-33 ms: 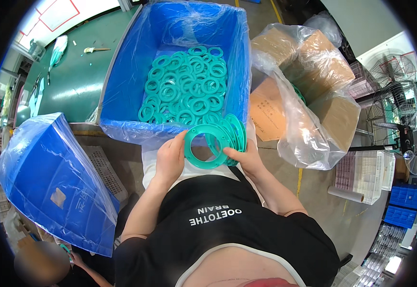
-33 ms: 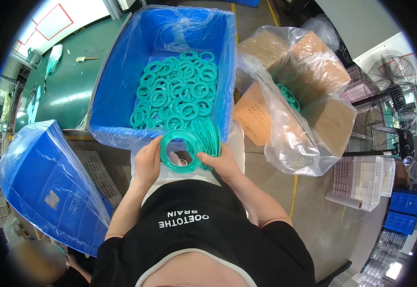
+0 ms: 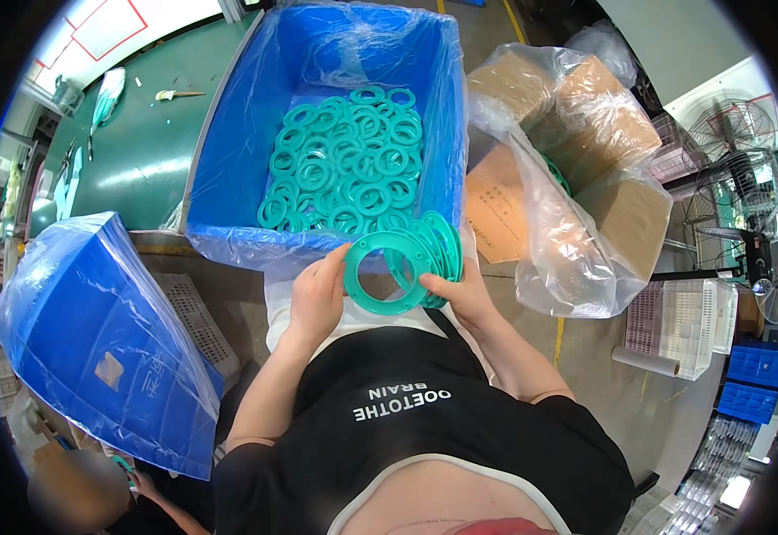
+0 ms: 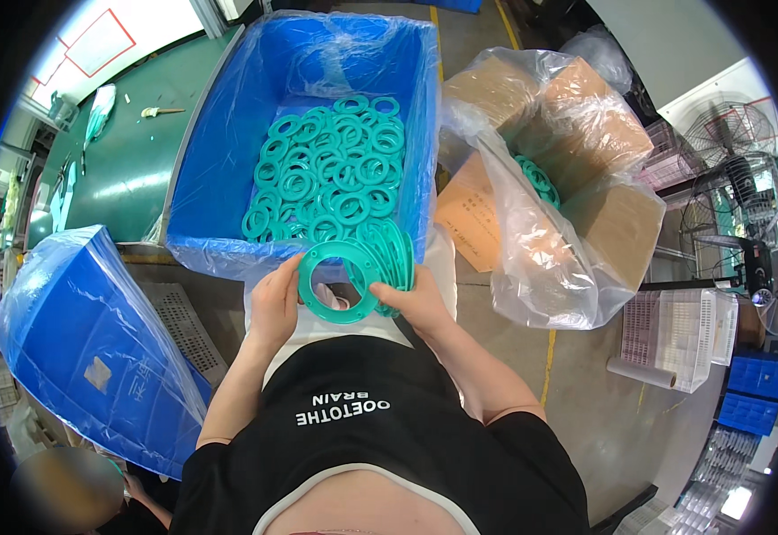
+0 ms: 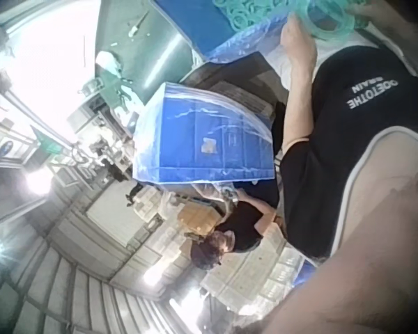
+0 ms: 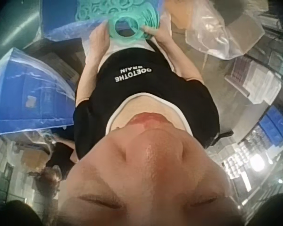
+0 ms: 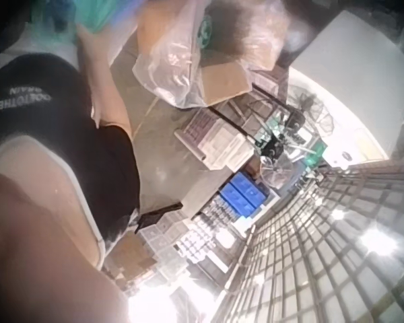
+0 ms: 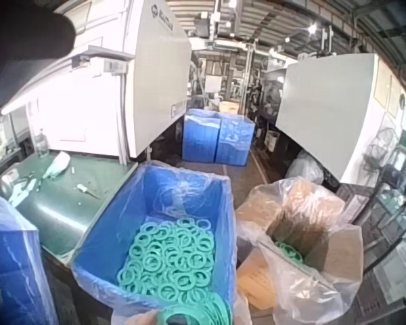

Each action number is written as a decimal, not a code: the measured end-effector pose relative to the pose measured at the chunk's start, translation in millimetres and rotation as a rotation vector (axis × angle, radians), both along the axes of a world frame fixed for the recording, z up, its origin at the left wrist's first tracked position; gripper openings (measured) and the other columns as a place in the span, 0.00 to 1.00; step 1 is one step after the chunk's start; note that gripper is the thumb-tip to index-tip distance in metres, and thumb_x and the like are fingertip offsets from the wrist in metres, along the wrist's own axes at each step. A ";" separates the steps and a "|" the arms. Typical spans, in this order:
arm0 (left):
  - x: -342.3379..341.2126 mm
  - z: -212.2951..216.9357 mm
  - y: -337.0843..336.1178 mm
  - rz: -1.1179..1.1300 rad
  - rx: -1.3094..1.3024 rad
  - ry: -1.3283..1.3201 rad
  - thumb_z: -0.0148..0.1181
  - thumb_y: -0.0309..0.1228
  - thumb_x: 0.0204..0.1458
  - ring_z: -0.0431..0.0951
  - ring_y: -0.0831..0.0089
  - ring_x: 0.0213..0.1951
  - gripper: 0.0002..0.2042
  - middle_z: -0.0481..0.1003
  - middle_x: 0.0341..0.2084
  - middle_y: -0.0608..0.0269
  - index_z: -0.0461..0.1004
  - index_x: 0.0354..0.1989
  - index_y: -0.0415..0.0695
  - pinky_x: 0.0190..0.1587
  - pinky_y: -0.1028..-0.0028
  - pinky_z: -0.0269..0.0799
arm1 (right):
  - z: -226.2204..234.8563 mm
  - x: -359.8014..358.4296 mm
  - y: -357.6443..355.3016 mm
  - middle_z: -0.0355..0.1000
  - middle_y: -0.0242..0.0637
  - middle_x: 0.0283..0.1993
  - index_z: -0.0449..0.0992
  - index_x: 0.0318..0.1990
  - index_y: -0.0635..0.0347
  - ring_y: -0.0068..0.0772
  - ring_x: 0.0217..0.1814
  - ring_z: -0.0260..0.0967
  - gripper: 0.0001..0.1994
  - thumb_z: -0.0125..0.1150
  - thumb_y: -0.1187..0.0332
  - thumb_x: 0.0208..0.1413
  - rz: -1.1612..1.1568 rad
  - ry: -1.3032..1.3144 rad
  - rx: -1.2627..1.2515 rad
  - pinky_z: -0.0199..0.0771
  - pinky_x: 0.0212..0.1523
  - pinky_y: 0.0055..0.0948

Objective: Sorting green plastic rings from a large blue bin into stacks or smaller batches for inspection.

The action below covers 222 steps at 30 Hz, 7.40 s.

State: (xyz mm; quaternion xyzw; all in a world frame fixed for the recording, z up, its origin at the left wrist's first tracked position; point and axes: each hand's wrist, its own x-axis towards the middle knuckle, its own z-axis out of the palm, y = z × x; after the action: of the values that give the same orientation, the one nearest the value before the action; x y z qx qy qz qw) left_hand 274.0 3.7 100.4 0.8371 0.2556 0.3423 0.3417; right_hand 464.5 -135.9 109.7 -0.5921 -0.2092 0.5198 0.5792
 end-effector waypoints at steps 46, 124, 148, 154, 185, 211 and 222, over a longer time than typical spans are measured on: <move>-29.1 4.5 11.2 -0.299 -1.297 -0.225 0.54 0.29 0.57 0.57 0.88 0.18 0.06 0.67 0.22 0.75 0.70 0.39 0.41 0.20 0.84 0.50 | -6.5 -17.0 23.5 0.72 0.33 0.39 0.71 0.45 0.63 0.22 0.38 0.69 0.20 0.70 0.69 0.44 0.001 0.006 0.006 0.68 0.38 0.22; 2.7 -10.3 -16.1 -0.348 -1.518 -0.377 0.42 0.25 0.56 0.56 0.85 0.19 0.10 0.64 0.18 0.70 0.72 0.36 0.36 0.23 0.83 0.53 | 27.0 88.7 14.1 0.64 0.26 0.30 0.69 0.41 0.57 0.23 0.38 0.61 0.12 0.50 0.58 0.62 -0.456 0.502 0.693 0.63 0.48 0.28; -7.0 -21.2 -14.3 0.003 -1.135 -0.429 0.50 0.32 0.61 0.67 0.88 0.27 0.08 0.72 0.26 0.71 0.70 0.41 0.40 0.29 0.83 0.61 | -10.6 -11.2 37.5 0.73 0.33 0.40 0.73 0.43 0.65 0.22 0.42 0.69 0.16 0.67 0.70 0.48 -0.049 -0.065 0.058 0.67 0.46 0.24; -17.0 -18.2 -15.0 -0.231 -1.248 -0.443 0.50 0.32 0.60 0.66 0.87 0.28 0.09 0.72 0.28 0.74 0.70 0.44 0.41 0.30 0.83 0.60 | -9.6 -24.9 42.8 0.73 0.34 0.41 0.72 0.47 0.66 0.23 0.40 0.70 0.19 0.68 0.68 0.49 -0.109 -0.113 0.053 0.68 0.44 0.24; 17.7 4.6 -29.0 -0.250 -1.449 -0.240 0.50 0.33 0.58 0.54 0.89 0.20 0.09 0.63 0.21 0.75 0.73 0.37 0.40 0.21 0.85 0.48 | -2.6 16.4 25.6 0.58 0.24 0.25 0.67 0.35 0.56 0.18 0.32 0.59 0.05 0.52 0.66 0.61 -0.166 0.355 0.415 0.59 0.34 0.20; -16.7 -6.2 -15.4 -0.384 -1.274 -0.413 0.50 0.33 0.60 0.54 0.89 0.21 0.09 0.61 0.20 0.78 0.71 0.42 0.43 0.23 0.84 0.47 | -11.4 -8.3 35.1 0.75 0.33 0.38 0.74 0.43 0.64 0.19 0.34 0.69 0.16 0.67 0.67 0.48 -0.111 -0.058 0.047 0.66 0.33 0.19; -7.5 -14.1 -20.1 -0.228 -1.203 -0.138 0.51 0.31 0.59 0.59 0.87 0.23 0.08 0.63 0.19 0.75 0.70 0.41 0.42 0.25 0.84 0.53 | -4.0 -12.1 23.8 0.68 0.24 0.25 0.73 0.34 0.62 0.13 0.26 0.62 0.11 0.69 0.68 0.47 -0.085 -0.395 0.089 0.60 0.27 0.16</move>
State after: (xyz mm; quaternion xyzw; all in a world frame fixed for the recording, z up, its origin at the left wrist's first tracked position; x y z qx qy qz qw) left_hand 266.5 -16.5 86.3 0.4954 0.2901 0.1529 0.8044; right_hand 452.5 -112.0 105.7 -0.6647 -0.3162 0.3591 0.5738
